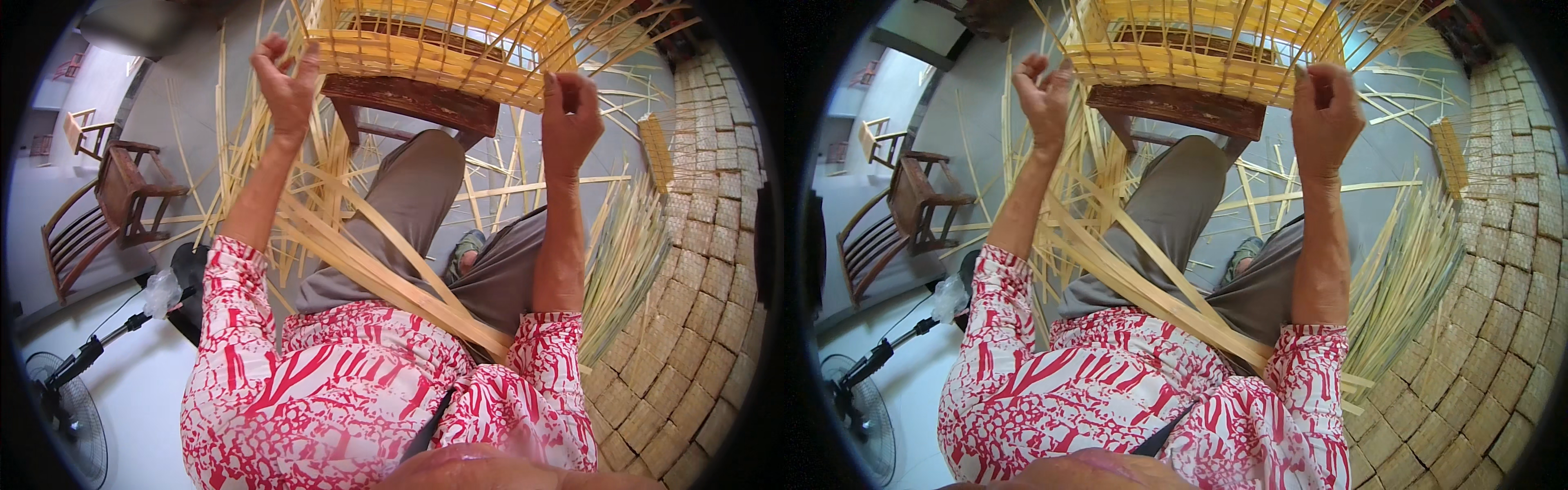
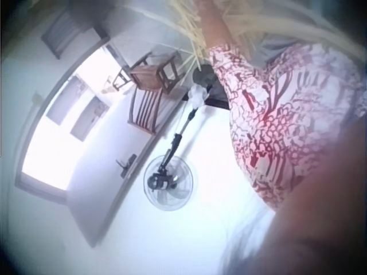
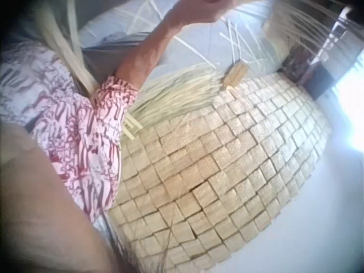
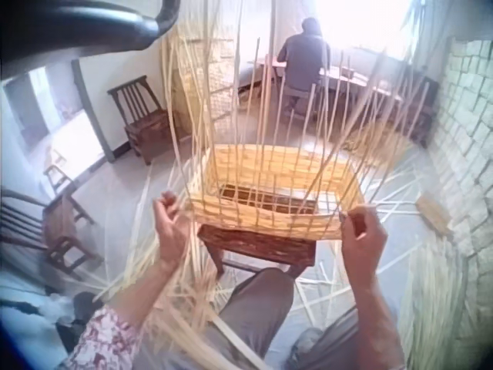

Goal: The person weaves a basket by hand, interlacing thin bamboo strips through a vertical frame. They repeatedly pull strips through the structure and adjust the weave to maintain tension.

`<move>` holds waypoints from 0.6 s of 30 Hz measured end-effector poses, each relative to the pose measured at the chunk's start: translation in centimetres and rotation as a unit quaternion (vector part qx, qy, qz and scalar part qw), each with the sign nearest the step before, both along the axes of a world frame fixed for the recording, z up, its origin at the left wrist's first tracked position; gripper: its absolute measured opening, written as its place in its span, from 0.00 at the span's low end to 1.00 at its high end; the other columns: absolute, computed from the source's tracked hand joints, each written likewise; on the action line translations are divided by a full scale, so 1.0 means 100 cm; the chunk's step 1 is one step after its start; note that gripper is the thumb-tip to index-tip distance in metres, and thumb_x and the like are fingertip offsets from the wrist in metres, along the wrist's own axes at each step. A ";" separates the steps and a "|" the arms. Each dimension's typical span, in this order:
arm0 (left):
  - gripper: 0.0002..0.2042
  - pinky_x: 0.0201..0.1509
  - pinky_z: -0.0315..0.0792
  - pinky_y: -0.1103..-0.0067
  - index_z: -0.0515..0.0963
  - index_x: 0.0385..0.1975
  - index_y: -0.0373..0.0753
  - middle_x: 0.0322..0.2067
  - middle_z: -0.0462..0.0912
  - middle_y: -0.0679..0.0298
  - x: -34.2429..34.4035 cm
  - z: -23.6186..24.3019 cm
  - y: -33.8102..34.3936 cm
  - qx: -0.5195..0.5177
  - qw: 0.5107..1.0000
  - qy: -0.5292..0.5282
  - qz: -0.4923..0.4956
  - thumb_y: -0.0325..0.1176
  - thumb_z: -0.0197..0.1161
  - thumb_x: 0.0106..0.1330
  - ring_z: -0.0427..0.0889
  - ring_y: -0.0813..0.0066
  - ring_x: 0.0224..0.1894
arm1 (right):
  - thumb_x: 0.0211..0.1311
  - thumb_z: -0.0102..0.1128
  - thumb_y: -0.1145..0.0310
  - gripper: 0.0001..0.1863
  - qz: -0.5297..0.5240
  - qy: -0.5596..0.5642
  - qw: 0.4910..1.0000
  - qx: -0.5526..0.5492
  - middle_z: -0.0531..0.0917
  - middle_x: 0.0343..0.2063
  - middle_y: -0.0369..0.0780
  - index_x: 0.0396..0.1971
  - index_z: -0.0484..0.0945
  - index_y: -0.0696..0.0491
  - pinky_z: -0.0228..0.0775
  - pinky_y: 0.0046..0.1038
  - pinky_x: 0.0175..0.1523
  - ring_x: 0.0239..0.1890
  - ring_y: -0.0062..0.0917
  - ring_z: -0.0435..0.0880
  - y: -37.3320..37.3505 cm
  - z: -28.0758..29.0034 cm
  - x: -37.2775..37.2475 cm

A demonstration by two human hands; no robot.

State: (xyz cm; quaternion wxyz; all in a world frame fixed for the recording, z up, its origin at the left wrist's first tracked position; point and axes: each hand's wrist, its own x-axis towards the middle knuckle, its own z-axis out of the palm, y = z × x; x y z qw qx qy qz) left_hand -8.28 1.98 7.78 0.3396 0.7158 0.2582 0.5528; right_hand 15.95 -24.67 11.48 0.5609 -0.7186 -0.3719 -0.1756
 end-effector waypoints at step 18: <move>0.20 0.61 0.65 0.76 0.70 0.64 0.34 0.56 0.76 0.57 0.070 0.003 0.018 -0.069 0.990 -0.118 -0.030 0.38 0.44 0.80 0.75 0.69 0.55 | 0.73 0.54 0.53 0.12 -0.077 -0.002 0.961 -0.264 0.85 0.23 0.44 0.38 0.83 0.41 0.76 0.44 0.32 0.29 0.45 0.86 0.023 0.007 -0.011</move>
